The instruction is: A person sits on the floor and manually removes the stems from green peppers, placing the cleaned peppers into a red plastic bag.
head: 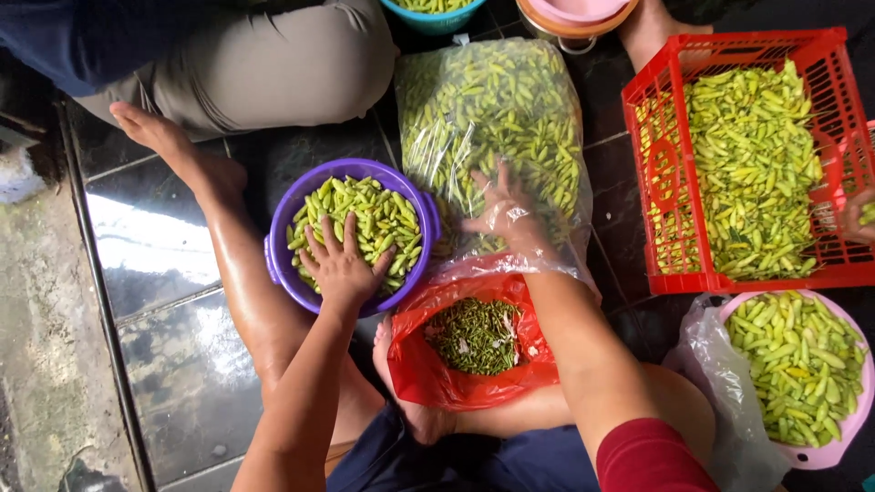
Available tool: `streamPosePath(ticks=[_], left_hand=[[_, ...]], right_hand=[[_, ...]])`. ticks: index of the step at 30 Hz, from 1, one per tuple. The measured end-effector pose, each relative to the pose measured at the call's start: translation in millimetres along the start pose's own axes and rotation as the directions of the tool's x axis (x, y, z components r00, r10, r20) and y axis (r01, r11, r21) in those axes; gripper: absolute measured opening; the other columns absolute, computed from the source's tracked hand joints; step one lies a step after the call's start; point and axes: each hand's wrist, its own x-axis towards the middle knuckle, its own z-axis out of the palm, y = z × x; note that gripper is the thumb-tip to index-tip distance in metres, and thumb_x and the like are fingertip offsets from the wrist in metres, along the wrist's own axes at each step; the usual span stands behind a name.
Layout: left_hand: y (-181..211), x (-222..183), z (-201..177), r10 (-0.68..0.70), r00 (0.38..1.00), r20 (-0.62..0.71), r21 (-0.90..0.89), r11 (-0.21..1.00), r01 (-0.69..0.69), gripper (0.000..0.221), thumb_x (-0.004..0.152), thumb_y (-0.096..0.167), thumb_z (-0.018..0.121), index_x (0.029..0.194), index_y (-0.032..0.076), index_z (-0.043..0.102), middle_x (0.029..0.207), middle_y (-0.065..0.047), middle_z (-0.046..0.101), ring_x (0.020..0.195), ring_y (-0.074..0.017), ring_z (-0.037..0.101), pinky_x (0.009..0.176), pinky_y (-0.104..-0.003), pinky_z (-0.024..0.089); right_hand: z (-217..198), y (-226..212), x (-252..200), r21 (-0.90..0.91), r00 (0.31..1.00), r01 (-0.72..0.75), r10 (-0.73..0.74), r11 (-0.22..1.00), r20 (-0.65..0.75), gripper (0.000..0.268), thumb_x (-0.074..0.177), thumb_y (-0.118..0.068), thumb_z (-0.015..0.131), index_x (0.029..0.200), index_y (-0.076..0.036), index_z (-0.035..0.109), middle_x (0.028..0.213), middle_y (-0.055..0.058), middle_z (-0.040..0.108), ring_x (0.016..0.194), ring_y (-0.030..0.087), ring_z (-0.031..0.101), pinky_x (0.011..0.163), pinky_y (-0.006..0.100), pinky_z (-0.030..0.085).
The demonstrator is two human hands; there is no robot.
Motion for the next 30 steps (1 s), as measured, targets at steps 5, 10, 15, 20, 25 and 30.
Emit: streamPosePath(ticks=[5,10,15,20,25,30], left_hand=[[-1,1,1,-0.011,1.0,0.022,0.022,1.0,0.01,0.107,0.083,0.088,0.043,0.168,0.028,0.016,0.171,-0.02,0.012,0.156,-0.0495,-0.002,0.119,-0.067,-0.003],[0,2,-1,-0.002,1.0,0.011,0.003,1.0,0.002,0.106,0.085,0.087,0.043,0.168,0.027,0.016,0.171,-0.021,0.012,0.155,-0.0507,-0.002,0.118,-0.068,-0.002],[1,-1,-2,-0.012,0.999,0.041,0.016,1.0,0.011,0.109,0.082,0.09,0.041,0.168,0.027,0.016,0.171,-0.02,0.011,0.155,-0.0499,-0.003,0.119,-0.068,-0.001],[0,0,-2,0.001,1.0,0.015,0.004,1.0,-0.001,0.107,0.083,0.089,0.042,0.167,0.028,0.017,0.171,-0.02,0.013,0.155,-0.0504,0.0,0.119,-0.068,0.001],[2,-2,-4,-0.001,1.0,0.009,-0.009,1.0,0.001,0.107,0.083,0.088,0.044,0.167,0.028,0.017,0.171,-0.02,0.012,0.155,-0.0508,-0.001,0.119,-0.068,0.002],[3,-2,-6,-0.015,1.0,0.026,-0.009,1.0,0.015,0.106,0.083,0.088,0.045,0.167,0.029,0.018,0.171,-0.019,0.011,0.155,-0.05,-0.001,0.12,-0.068,0.003]], right_hand=[[35,18,34,-0.121,0.994,0.084,-0.091,0.989,-0.061,0.1,0.07,-0.048,0.085,0.156,-0.024,0.04,0.157,0.02,0.024,0.13,0.059,0.046,0.099,0.067,0.053],[42,15,23,-0.127,0.99,0.126,-0.133,0.984,-0.051,0.101,0.071,-0.038,0.085,0.158,-0.022,0.037,0.158,0.024,0.02,0.128,0.062,0.046,0.1,0.068,0.052],[40,4,16,-0.134,0.993,0.07,-0.082,0.988,-0.086,0.096,0.072,-0.023,0.085,0.157,-0.023,0.041,0.157,0.024,0.02,0.125,0.057,0.05,0.094,0.066,0.056],[64,17,35,-0.175,0.998,0.019,-0.03,0.984,-0.062,0.095,0.071,-0.029,0.086,0.155,-0.027,0.041,0.159,0.02,0.018,0.124,0.051,0.05,0.088,0.065,0.058],[59,11,31,-0.172,0.997,-0.017,0.003,0.985,-0.083,0.086,0.076,-0.023,0.08,0.153,-0.03,0.044,0.158,0.015,0.021,0.123,0.046,0.052,0.087,0.061,0.06],[69,19,36,-0.154,0.994,-0.024,0.007,0.988,-0.108,0.08,0.08,-0.022,0.076,0.154,-0.027,0.046,0.156,0.016,0.026,0.121,0.047,0.053,0.088,0.061,0.06]])
